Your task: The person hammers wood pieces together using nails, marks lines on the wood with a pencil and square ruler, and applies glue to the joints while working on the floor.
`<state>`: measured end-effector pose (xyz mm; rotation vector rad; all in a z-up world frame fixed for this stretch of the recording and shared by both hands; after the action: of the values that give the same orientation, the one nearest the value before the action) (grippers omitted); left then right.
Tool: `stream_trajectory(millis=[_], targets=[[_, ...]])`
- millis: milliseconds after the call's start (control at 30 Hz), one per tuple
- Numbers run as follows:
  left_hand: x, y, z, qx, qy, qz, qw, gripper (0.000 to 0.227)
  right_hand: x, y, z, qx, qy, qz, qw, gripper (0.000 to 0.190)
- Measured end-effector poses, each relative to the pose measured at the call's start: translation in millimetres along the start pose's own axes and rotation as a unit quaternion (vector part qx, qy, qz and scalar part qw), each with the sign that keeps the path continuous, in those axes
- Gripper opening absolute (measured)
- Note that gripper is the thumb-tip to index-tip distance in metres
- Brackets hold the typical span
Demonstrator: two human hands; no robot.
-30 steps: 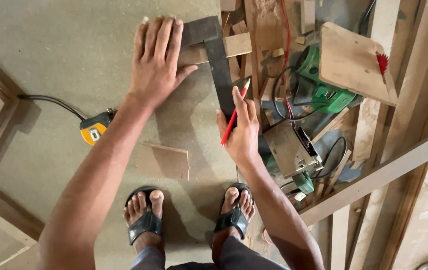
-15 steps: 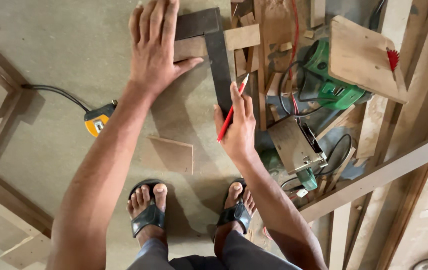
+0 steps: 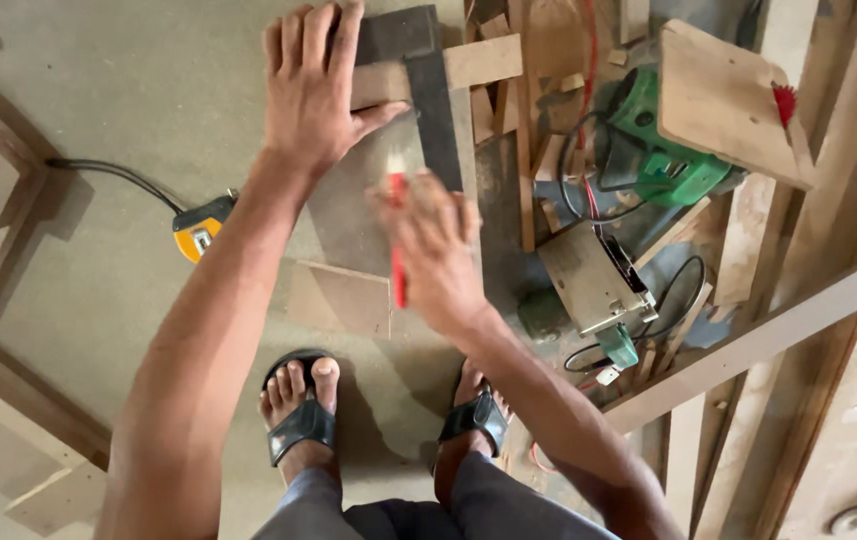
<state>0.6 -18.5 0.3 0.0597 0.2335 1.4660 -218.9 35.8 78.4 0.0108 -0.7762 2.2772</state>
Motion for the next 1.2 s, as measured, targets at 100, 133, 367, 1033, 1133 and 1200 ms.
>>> stream_trajectory(millis=[100,133,367,1033,1133,1200], targets=[[-3,2,-3,-0.005,-0.006,-0.007,1.0,0.112,-9,-9,0,0.02,0.05,0.072,0.996,0.089],[-2,1,-2,-0.003,-0.012,-0.008,1.0,0.111,-8,-7,0,-0.005,0.066,0.072,0.995,0.087],[-12,4,-2,-0.003,-0.007,-0.03,1.0,0.104,105,173,3,-0.501,0.404,-0.433,0.631,0.051],[-47,9,-8,0.058,0.026,-0.015,0.998,0.102,101,422,-41,-0.732,0.528,-0.395,0.171,0.026],[-47,10,-4,0.054,0.021,-0.035,0.998,0.102,67,429,48,-0.729,0.495,-0.299,0.366,0.022],[-51,11,1,0.046,0.023,-0.032,0.998,0.105,42,435,105,-0.735,0.514,-0.301,0.325,0.032]])
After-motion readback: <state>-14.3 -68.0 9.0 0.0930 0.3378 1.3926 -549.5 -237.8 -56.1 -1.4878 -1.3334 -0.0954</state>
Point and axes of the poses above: each hand's wrist, its own x-axis away from the middle knuckle, its own z-axis out of the back of the hand, y = z × x, the point moved 2 cm from there along -x, towards the middle knuckle
